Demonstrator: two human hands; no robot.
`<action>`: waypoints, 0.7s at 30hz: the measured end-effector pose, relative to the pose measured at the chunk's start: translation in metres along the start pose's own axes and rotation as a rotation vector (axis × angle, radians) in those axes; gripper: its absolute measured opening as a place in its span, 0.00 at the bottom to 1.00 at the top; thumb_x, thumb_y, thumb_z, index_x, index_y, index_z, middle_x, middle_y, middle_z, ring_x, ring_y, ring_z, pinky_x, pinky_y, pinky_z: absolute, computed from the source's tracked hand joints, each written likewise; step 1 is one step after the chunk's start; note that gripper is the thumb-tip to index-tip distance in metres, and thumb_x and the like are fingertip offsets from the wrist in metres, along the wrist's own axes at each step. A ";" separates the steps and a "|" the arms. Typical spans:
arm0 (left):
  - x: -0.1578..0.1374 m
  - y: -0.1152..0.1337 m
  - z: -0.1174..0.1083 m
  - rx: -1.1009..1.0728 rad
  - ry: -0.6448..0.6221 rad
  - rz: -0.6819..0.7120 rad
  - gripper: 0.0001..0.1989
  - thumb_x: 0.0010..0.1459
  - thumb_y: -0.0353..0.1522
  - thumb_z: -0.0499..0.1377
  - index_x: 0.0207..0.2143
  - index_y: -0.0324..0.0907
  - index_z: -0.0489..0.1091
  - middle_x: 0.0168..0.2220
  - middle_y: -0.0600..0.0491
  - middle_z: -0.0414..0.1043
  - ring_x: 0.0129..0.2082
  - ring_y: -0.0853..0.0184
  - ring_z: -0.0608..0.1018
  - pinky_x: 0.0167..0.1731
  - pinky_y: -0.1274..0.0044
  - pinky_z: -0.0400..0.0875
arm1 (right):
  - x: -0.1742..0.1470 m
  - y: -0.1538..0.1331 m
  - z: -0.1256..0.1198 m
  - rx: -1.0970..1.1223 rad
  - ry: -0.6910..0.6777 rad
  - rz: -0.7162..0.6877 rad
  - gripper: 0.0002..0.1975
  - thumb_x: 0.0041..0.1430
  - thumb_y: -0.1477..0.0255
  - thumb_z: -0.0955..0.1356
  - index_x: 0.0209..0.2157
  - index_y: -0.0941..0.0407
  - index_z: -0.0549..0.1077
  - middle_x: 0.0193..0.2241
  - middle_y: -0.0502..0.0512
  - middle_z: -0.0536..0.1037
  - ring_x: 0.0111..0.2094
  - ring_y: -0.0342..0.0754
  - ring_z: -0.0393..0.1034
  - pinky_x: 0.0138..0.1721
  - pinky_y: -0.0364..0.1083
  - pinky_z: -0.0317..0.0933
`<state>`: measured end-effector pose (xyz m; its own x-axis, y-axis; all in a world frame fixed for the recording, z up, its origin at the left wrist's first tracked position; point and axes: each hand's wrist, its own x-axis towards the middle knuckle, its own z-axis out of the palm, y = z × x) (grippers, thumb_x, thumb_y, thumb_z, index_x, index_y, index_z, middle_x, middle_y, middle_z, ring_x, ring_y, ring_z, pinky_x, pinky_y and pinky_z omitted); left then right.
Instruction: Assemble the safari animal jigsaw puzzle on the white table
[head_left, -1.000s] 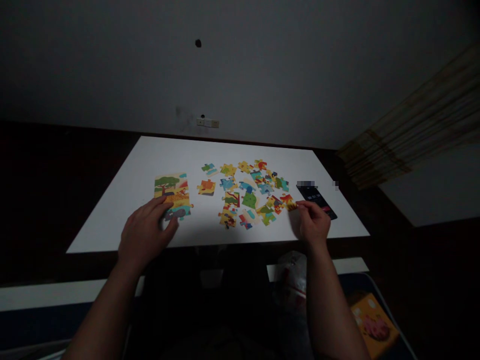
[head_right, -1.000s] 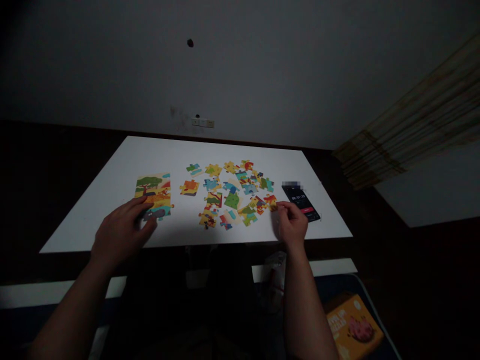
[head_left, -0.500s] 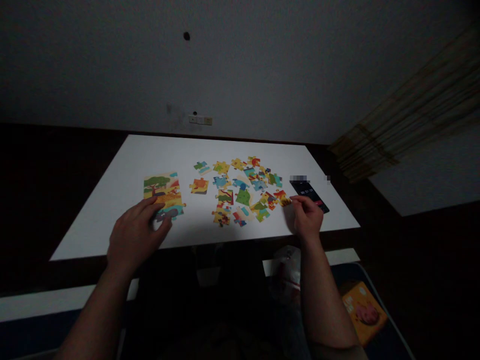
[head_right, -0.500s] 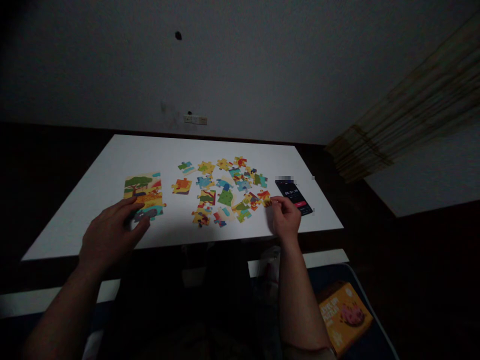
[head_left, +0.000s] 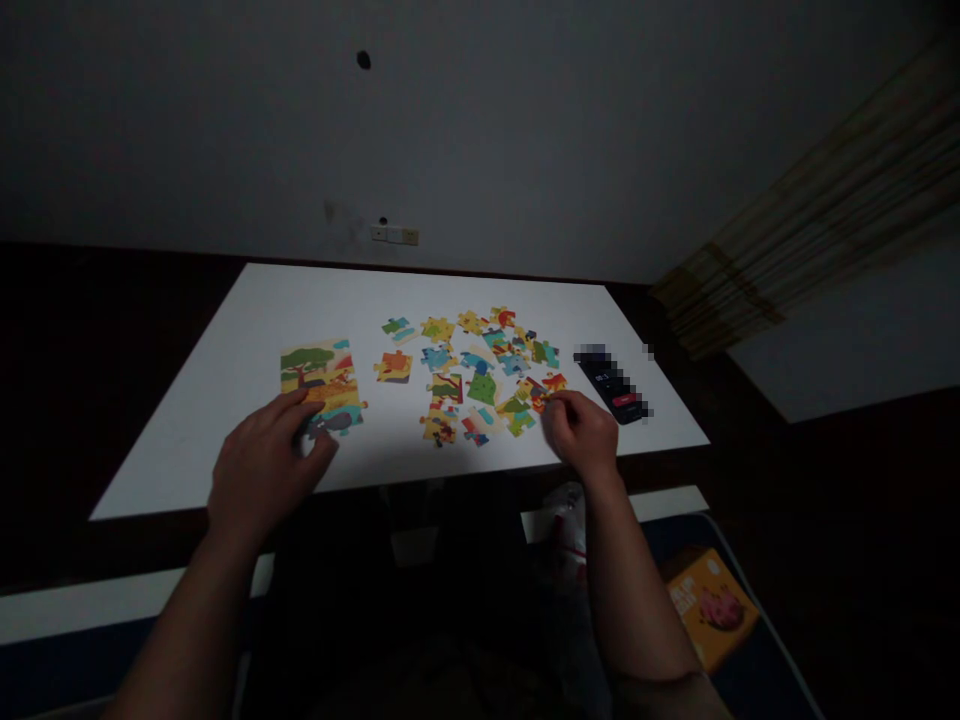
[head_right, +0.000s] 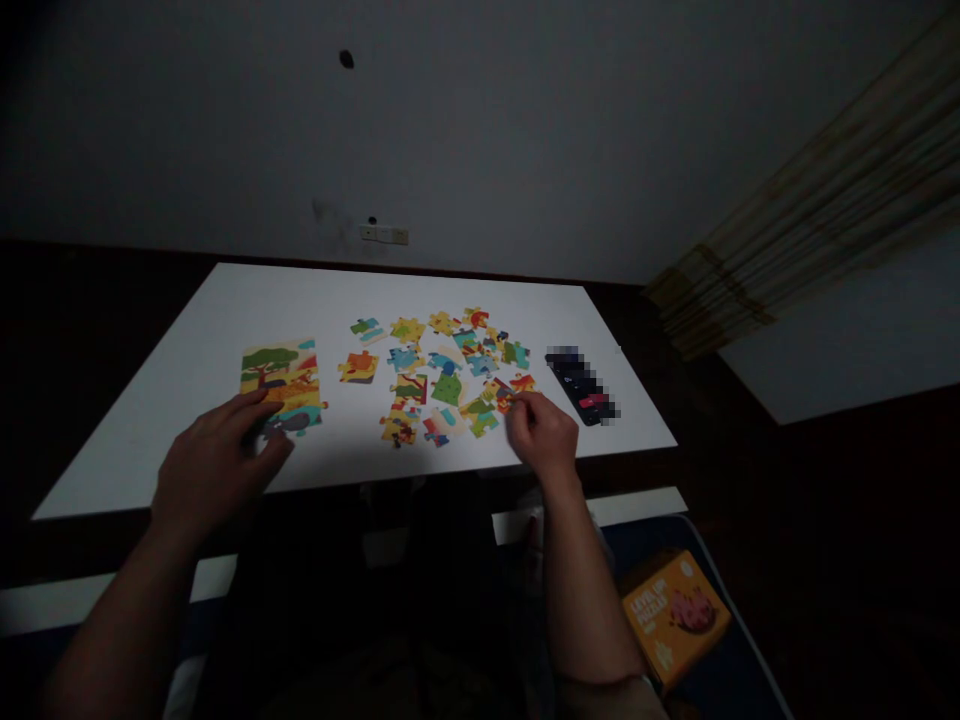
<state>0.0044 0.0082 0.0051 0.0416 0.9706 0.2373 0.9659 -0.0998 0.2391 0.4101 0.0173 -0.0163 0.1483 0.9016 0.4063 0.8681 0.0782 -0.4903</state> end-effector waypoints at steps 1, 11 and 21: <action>0.000 0.000 0.000 0.000 -0.003 -0.001 0.21 0.58 0.40 0.53 0.53 0.46 0.67 0.61 0.49 0.63 0.58 0.53 0.68 0.58 0.59 0.62 | 0.000 0.001 0.000 0.003 0.015 0.004 0.13 0.61 0.65 0.61 0.39 0.51 0.75 0.36 0.56 0.79 0.36 0.54 0.74 0.39 0.52 0.65; -0.001 -0.001 0.002 0.021 0.017 -0.007 0.21 0.58 0.41 0.54 0.52 0.44 0.68 0.60 0.49 0.64 0.57 0.55 0.68 0.56 0.62 0.62 | 0.000 0.015 0.000 0.105 0.166 0.106 0.13 0.59 0.63 0.63 0.37 0.52 0.76 0.29 0.55 0.78 0.27 0.50 0.69 0.30 0.49 0.62; -0.001 0.003 0.001 0.006 0.049 -0.032 0.20 0.59 0.44 0.54 0.50 0.45 0.70 0.58 0.48 0.67 0.55 0.54 0.69 0.52 0.63 0.64 | 0.003 0.019 0.005 0.098 0.102 0.087 0.14 0.59 0.62 0.64 0.37 0.56 0.77 0.29 0.54 0.78 0.28 0.47 0.71 0.31 0.46 0.62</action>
<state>0.0072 0.0069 0.0041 -0.0017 0.9612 0.2759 0.9680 -0.0676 0.2415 0.4244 0.0231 -0.0281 0.2730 0.8592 0.4328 0.8002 0.0469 -0.5979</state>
